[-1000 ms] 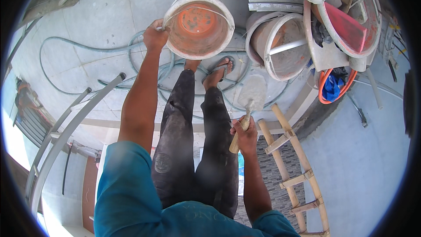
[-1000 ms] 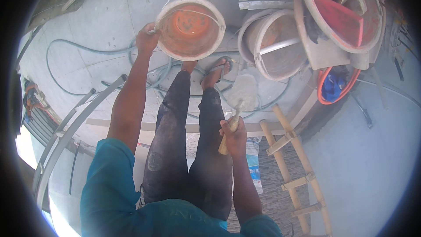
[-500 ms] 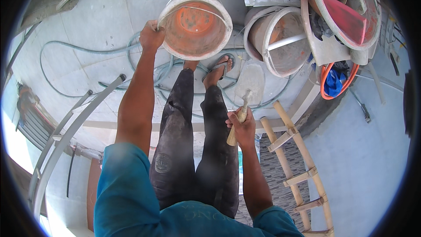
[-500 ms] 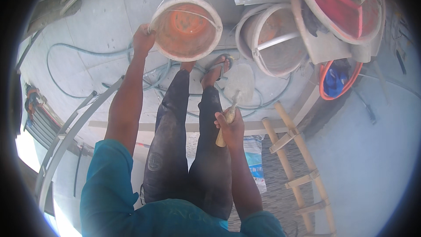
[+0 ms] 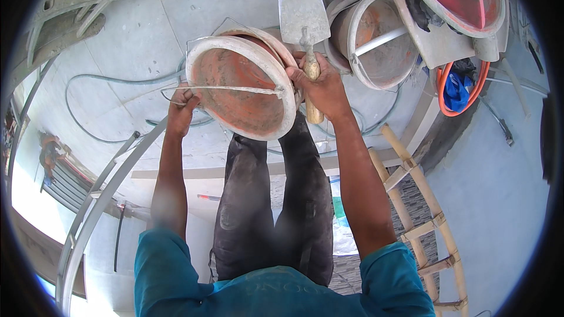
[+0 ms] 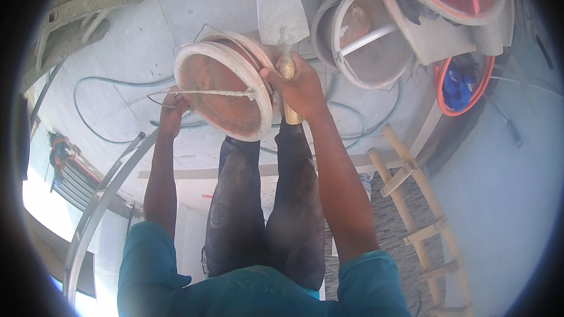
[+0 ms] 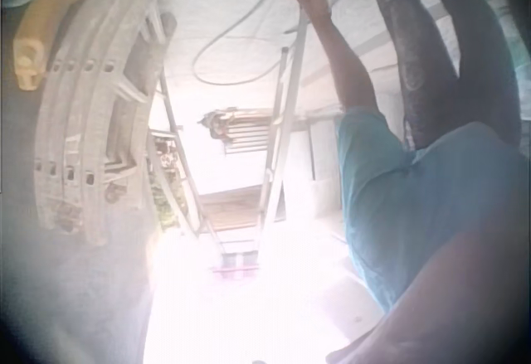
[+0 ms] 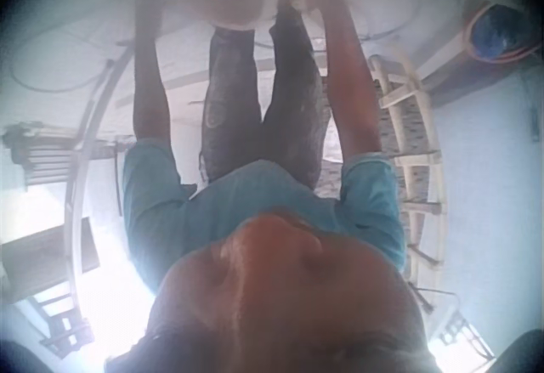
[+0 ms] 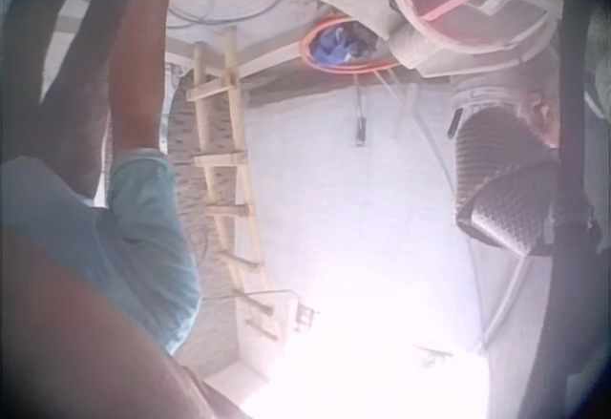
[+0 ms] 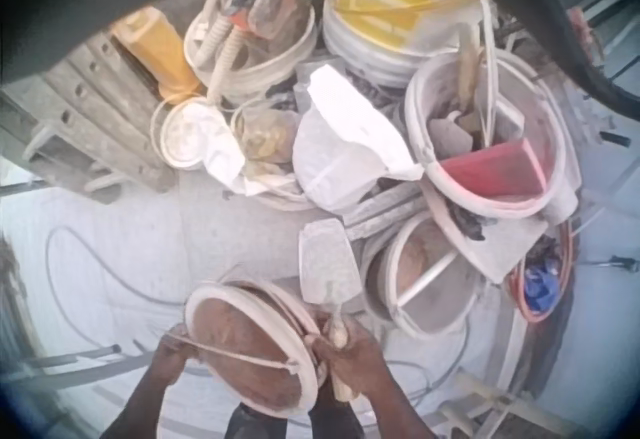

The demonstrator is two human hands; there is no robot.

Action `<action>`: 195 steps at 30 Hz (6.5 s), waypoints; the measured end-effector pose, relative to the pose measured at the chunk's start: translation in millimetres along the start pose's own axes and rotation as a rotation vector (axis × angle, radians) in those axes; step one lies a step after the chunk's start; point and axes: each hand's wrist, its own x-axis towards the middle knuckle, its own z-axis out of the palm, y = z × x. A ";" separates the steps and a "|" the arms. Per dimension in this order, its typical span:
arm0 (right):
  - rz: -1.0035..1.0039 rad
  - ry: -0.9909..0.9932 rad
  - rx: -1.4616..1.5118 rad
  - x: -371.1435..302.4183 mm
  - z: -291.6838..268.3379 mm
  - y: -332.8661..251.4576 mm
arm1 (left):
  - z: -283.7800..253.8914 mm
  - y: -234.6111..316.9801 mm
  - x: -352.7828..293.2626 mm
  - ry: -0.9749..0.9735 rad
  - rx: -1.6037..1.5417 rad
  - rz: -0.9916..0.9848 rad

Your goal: The person measures and marks a vertical metal trim piece, then uses a hammer and chisel to fit and secure it to a tiled wall. They later walk to a storage area and carry two buckets of liquid.

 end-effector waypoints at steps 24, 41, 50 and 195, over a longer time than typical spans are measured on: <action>0.213 0.425 0.344 -140.2 -7.0 55.5 | -29.5 -40.6 24.0 0.503 -0.400 -0.079; 0.310 0.748 0.467 -170.2 -24.5 111.4 | 89.8 -45.9 198.5 0.689 0.146 -0.171; 0.378 0.734 0.441 -183.5 -18.8 109.8 | 80.3 -55.6 206.2 0.611 -0.130 -0.237; 0.910 1.731 2.751 -448.1 368.7 227.6 | 402.5 112.9 -125.8 -0.807 1.448 0.382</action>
